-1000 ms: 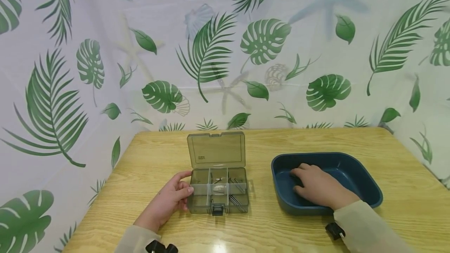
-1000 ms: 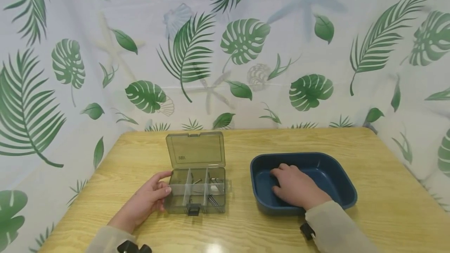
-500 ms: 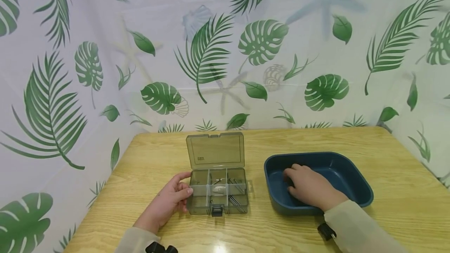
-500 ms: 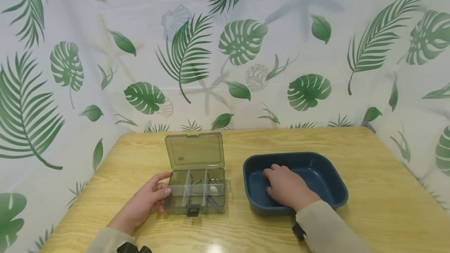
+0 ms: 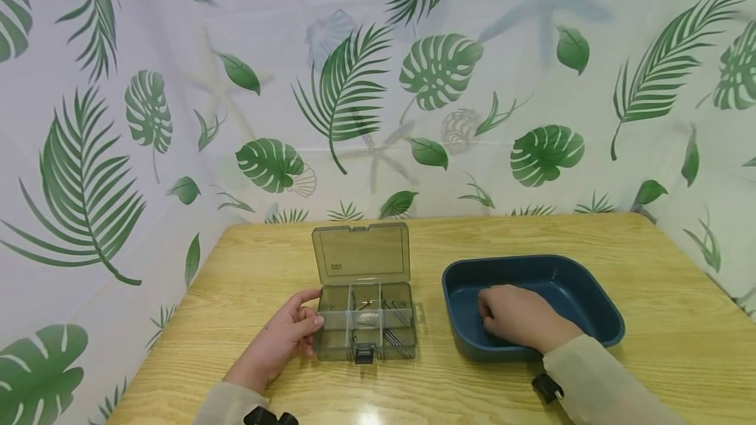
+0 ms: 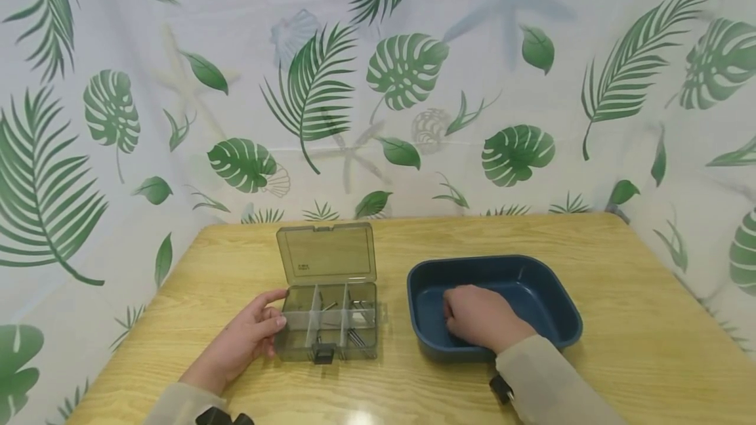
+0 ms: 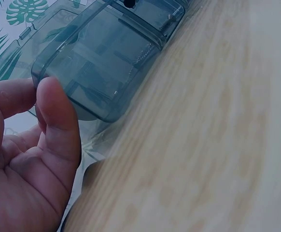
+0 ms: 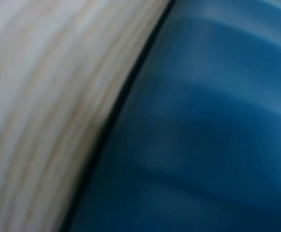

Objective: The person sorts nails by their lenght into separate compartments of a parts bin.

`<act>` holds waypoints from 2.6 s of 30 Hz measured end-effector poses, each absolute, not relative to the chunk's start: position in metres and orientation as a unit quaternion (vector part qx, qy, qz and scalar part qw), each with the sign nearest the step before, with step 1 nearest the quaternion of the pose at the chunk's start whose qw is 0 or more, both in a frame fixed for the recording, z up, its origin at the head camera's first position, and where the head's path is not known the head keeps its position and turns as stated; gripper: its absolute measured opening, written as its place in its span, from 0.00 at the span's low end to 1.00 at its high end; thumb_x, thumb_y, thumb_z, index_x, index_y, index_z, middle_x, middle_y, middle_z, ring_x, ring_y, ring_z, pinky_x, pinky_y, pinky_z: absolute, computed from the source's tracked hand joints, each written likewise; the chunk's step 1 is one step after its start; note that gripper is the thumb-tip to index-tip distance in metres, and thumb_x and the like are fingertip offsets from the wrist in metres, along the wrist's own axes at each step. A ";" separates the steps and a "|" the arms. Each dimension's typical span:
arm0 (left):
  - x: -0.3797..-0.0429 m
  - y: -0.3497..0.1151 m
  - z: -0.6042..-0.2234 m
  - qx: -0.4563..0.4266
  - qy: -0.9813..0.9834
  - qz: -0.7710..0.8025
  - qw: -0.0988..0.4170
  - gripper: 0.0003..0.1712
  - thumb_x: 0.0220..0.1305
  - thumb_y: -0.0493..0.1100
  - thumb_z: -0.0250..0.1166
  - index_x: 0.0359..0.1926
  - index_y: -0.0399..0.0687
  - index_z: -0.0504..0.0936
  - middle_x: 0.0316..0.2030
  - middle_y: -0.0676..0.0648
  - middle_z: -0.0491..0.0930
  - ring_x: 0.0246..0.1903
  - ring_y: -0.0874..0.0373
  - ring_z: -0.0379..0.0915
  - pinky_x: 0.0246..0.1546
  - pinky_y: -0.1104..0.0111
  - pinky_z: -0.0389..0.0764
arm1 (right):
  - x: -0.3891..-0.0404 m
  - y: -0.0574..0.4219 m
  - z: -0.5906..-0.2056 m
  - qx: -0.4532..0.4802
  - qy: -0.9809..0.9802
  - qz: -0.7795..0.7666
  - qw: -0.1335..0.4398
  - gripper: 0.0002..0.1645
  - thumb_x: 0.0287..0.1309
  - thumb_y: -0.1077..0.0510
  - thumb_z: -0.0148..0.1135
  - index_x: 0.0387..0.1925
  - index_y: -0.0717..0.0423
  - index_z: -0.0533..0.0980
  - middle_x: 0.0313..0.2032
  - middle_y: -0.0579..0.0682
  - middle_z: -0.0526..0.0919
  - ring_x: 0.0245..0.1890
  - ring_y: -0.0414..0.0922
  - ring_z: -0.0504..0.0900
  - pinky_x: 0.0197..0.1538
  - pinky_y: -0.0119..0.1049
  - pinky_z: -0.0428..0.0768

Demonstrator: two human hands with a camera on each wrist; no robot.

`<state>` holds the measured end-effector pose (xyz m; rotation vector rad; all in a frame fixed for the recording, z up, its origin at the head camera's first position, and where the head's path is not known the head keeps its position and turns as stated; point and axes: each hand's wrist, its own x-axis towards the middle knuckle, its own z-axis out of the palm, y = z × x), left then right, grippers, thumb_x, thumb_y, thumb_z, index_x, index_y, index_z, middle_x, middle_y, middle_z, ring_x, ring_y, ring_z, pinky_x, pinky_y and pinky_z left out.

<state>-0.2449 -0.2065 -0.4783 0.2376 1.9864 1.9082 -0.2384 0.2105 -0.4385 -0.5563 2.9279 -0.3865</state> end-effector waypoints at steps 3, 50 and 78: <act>-0.244 -0.206 -0.478 0.085 0.707 0.677 0.186 0.38 0.75 0.40 0.60 0.77 0.44 0.53 0.37 0.48 0.70 0.28 0.59 0.66 0.24 0.69 0.79 | -0.239 0.210 -0.438 -0.187 0.972 -0.130 0.059 0.11 0.63 0.63 0.62 0.26 0.47 0.74 0.24 0.42 0.72 0.22 0.41 0.69 0.26 0.39 0.70; -0.245 -0.208 -0.475 0.092 0.708 0.672 0.197 0.38 0.75 0.42 0.60 0.77 0.44 0.52 0.37 0.47 0.70 0.27 0.59 0.67 0.26 0.68 0.80 | -0.226 0.035 -0.403 -0.397 0.895 -0.191 -0.070 0.11 0.70 0.60 0.60 0.47 0.44 0.85 0.41 0.37 0.82 0.36 0.31 0.77 0.36 0.27 0.78; -0.244 -0.208 -0.466 0.096 0.743 0.641 0.166 0.35 0.74 0.40 0.61 0.76 0.42 0.57 0.45 0.41 0.71 0.34 0.53 0.71 0.31 0.61 0.83 | -0.233 0.068 -0.383 -0.305 0.921 -0.238 -0.047 0.11 0.69 0.55 0.61 0.50 0.47 0.81 0.44 0.41 0.81 0.41 0.38 0.79 0.42 0.37 0.80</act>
